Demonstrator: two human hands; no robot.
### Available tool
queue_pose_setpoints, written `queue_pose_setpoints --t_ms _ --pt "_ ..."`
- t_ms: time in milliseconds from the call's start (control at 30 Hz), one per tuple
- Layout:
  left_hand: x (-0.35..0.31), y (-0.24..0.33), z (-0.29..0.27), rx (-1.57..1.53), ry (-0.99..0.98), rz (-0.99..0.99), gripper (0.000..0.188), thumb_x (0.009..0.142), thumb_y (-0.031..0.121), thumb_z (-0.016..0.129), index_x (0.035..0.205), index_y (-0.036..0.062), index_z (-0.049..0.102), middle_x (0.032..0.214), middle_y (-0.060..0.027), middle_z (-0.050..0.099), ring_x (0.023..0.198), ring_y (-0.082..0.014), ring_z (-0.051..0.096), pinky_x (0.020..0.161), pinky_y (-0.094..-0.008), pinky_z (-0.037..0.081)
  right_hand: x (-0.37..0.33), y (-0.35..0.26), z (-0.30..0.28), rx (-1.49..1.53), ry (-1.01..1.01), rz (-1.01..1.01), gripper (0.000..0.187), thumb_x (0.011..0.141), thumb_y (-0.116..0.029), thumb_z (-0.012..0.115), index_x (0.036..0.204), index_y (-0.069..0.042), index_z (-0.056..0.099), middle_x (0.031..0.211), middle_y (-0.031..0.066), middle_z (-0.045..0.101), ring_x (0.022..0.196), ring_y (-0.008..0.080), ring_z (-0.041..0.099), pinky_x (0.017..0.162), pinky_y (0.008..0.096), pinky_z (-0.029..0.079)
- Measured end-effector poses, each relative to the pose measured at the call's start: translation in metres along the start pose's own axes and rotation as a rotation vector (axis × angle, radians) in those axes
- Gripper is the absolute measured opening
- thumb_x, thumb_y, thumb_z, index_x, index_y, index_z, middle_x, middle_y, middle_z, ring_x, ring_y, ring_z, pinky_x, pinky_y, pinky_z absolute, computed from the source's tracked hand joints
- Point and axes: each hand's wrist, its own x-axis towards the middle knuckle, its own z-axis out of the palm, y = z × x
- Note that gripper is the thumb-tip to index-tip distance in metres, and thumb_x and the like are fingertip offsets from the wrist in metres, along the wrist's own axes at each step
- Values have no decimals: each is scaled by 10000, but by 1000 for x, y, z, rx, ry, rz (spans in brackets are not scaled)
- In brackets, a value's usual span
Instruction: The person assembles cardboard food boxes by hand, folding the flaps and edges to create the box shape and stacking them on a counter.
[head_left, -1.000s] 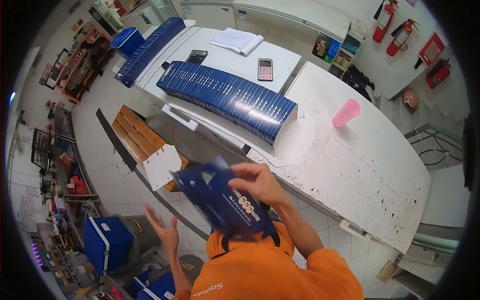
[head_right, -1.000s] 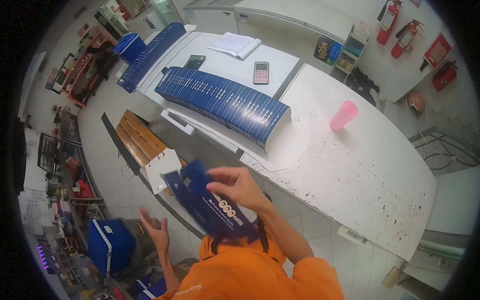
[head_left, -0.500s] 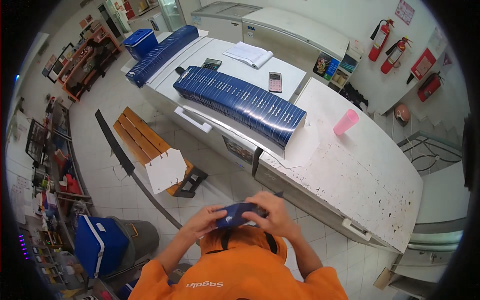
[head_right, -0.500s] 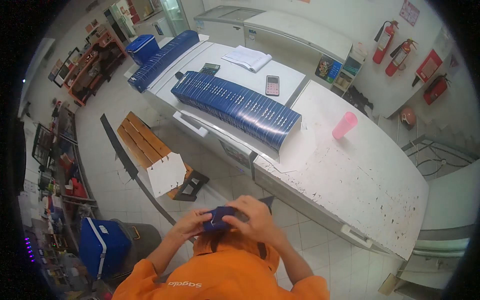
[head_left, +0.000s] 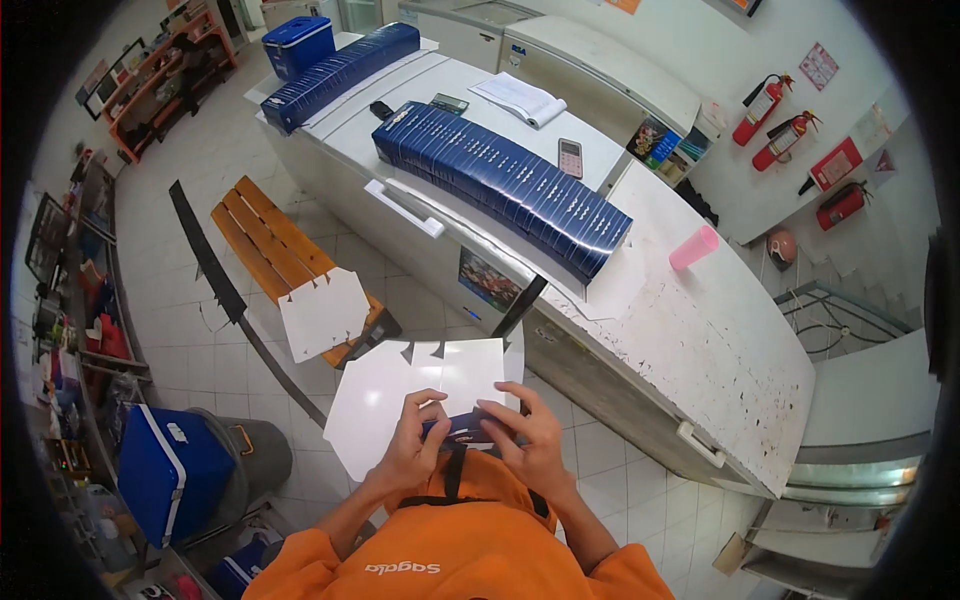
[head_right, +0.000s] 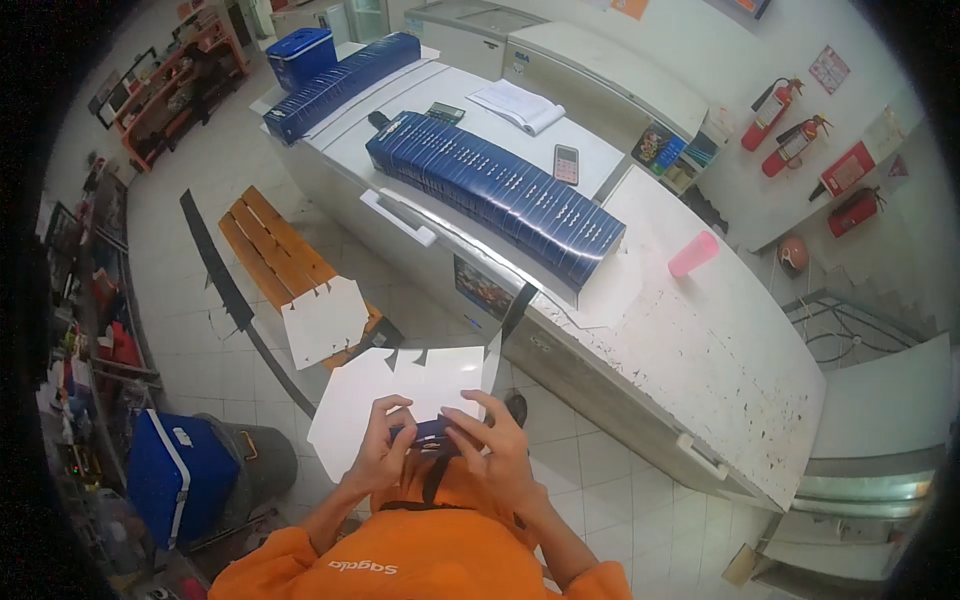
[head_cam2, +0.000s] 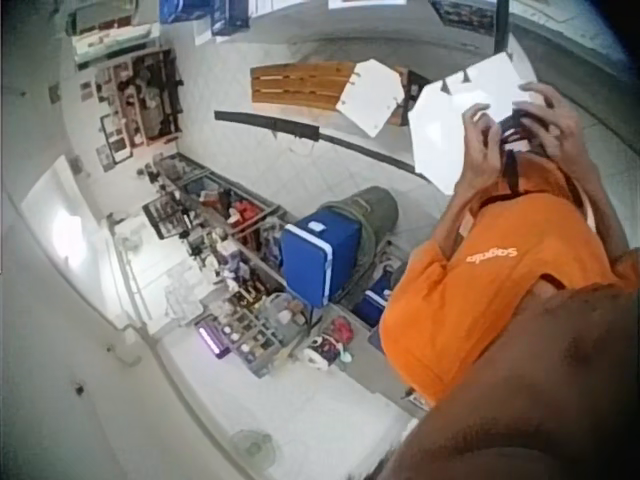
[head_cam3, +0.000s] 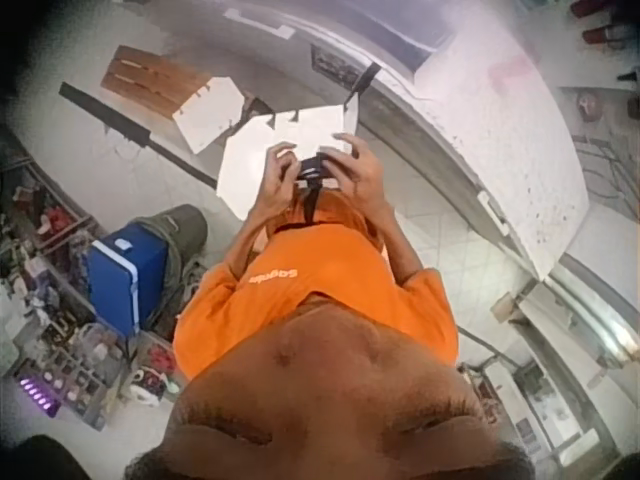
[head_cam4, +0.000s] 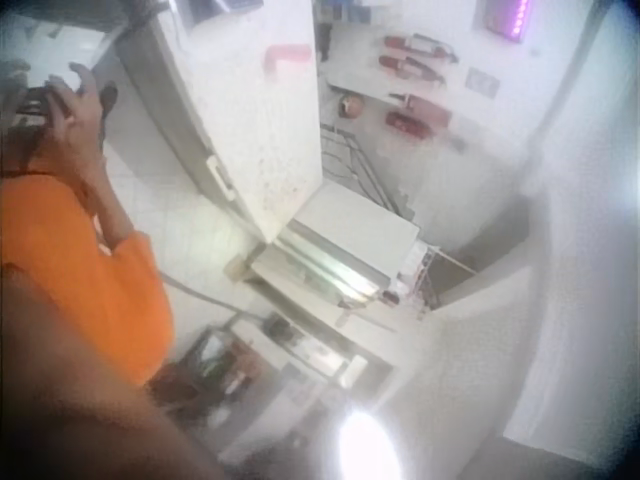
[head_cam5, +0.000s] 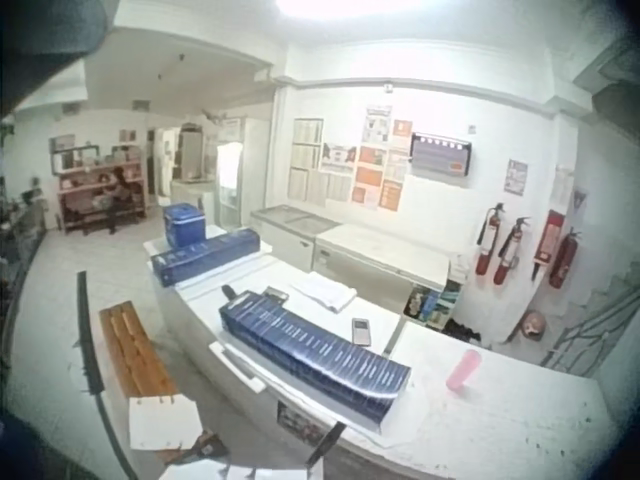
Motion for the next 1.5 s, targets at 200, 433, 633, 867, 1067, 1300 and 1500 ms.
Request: queue_pose_setpoints --t_ms 200,433,633,867,1067,1300,1500 --pt "-23 -9 -8 265 64 343 338 1019 9 549 1318 -15 393 879 -70 571 790 -119 571 705 -260 498 0 6 17 170 177 117 540 886 -77 726 1403 -107 574 1397 172 568 1164 269 608 923 347 530" --pt "0 -7 -26 430 2 225 697 921 101 691 1531 -4 372 763 -103 699 680 -219 697 692 -301 553 -5 32 4 608 187 528 500 965 -30 588 1453 -15 479 1330 116 592 1228 203 575 1002 306 467" --pt "43 7 6 348 364 146 364 953 131 714 1251 -5 555 770 -58 696 646 -150 668 614 -269 516 -2 -8 6 244 270 191 331 1038 -95 520 1339 29 580 1252 176 682 1134 244 662 951 348 510" --pt "36 31 35 -912 354 -245 221 1065 152 555 1244 22 557 1190 -72 652 1019 -133 658 834 -319 575 -5 -9 11 199 397 -158 340 1071 -217 498 1272 15 646 1238 177 688 1121 304 676 953 406 537" --pt "26 16 39 -1107 245 -384 268 1097 281 492 1250 75 571 1183 -43 647 1011 -121 651 845 -300 559 -1 -13 8 -269 169 -236 369 832 -189 789 1148 -13 716 1249 132 677 1135 362 653 1025 458 527" --pt "22 15 47 -1108 252 -354 320 1086 212 504 1362 51 493 1174 -74 653 1033 -158 664 832 -256 566 -2 -18 14 -358 223 -229 405 841 -165 778 1214 -28 701 1215 129 691 1090 372 653 983 463 538" --pt "1 20 12 -422 59 -397 408 1069 134 529 1448 -15 500 1216 -113 678 992 -158 683 855 -283 580 -3 6 15 -11 395 88 390 1011 -176 585 1351 17 584 1071 158 582 991 281 605 825 395 526"
